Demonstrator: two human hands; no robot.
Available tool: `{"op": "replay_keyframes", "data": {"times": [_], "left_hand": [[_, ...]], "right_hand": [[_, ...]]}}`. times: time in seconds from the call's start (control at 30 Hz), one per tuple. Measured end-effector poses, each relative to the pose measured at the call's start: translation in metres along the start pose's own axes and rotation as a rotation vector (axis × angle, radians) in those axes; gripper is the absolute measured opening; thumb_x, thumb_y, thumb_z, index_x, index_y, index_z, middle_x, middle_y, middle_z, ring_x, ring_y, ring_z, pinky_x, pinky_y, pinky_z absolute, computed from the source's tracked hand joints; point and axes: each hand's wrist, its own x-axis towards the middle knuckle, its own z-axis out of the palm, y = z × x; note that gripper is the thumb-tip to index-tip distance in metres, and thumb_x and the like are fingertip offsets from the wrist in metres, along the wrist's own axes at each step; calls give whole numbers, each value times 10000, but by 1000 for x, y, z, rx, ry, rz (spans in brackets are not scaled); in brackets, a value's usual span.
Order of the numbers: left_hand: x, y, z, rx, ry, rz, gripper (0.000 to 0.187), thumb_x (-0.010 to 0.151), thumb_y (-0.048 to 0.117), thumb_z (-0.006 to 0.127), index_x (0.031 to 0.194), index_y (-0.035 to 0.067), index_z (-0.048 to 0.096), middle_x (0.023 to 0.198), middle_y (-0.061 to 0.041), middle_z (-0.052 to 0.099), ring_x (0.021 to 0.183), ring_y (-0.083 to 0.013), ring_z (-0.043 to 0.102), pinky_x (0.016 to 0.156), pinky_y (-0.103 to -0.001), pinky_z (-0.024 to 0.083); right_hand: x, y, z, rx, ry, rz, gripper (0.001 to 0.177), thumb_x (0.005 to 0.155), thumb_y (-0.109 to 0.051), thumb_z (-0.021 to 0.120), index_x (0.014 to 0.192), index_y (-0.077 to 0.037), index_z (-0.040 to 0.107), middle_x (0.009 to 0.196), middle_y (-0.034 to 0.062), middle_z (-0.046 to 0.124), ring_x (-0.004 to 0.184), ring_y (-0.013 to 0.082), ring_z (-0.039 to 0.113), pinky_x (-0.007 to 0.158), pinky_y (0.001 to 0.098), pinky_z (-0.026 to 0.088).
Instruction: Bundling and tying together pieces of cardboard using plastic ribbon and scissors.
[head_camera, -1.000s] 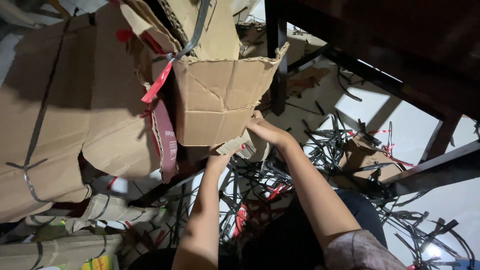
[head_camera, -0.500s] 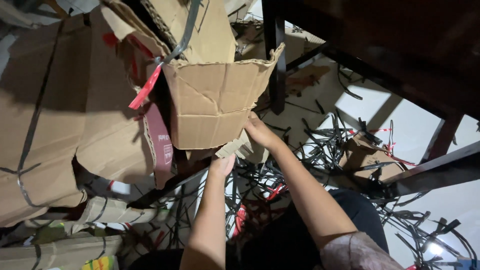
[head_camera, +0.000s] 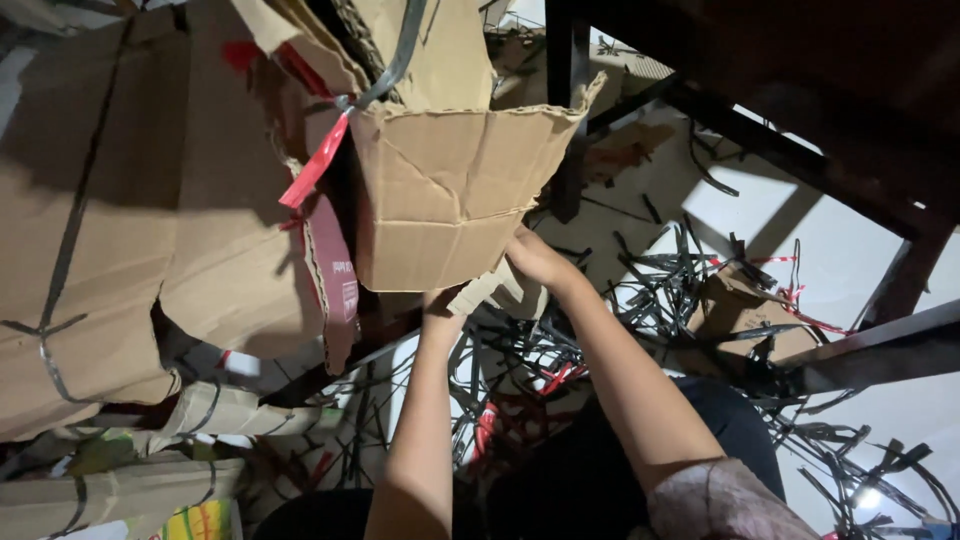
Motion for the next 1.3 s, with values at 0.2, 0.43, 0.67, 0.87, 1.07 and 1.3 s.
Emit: {"op": "replay_keyframes", "data": {"times": [0.2,0.43,0.67,0.87,1.07,1.3], "left_hand": [[-26,29,9,542,328,204,171,819,113,849,979,163,817,891,3,777,993,-170,720,1016,-353,545],[-40,25,3,679,469,421,224,730,52,876,890,202,828,879,-55,770,987,-256,715,967,-372,548],[-45,15,-4,691,549,422,261,658,72,909,877,193,835,819,-95,724,956,-313,687,945,-397,545],[-37,45,0,625,207,284,211,800,28,799,1002,41,740,968,-208,720,1018,-327,703,937,-426,560],[-35,70,29,132,184,71,168,922,59,714,1087,41,745,1042,-101,755,993,-189,682,941,-402,558],[11,-19,-28,-335,91,-14,322,922,-5,673,1237,63,676,1129,-113,736,1042,-234,693,1040,-409,535]], "right_hand": [[-10,0,30,-128,225,-70,605,1082,-483,371,1197,22,683,1278,256,601,1273,388,539,1161,531,358],[-41,-19,42,-223,444,-34,524,1080,-496,451,1072,-65,748,1175,195,615,1204,373,577,1084,475,439],[-88,-53,49,-192,420,-35,391,991,-403,673,1198,-75,730,1159,162,684,1134,408,616,1015,502,486],[-61,-54,12,-37,134,-6,654,1018,-601,521,1116,11,727,1055,259,705,1061,385,648,969,522,476],[-50,-32,19,33,205,97,573,1011,-589,561,1225,-80,714,1118,210,717,1129,312,646,996,487,489],[-33,-5,34,10,351,9,486,1062,-496,499,1229,-66,653,1231,212,621,1188,348,585,1059,495,446]]}}
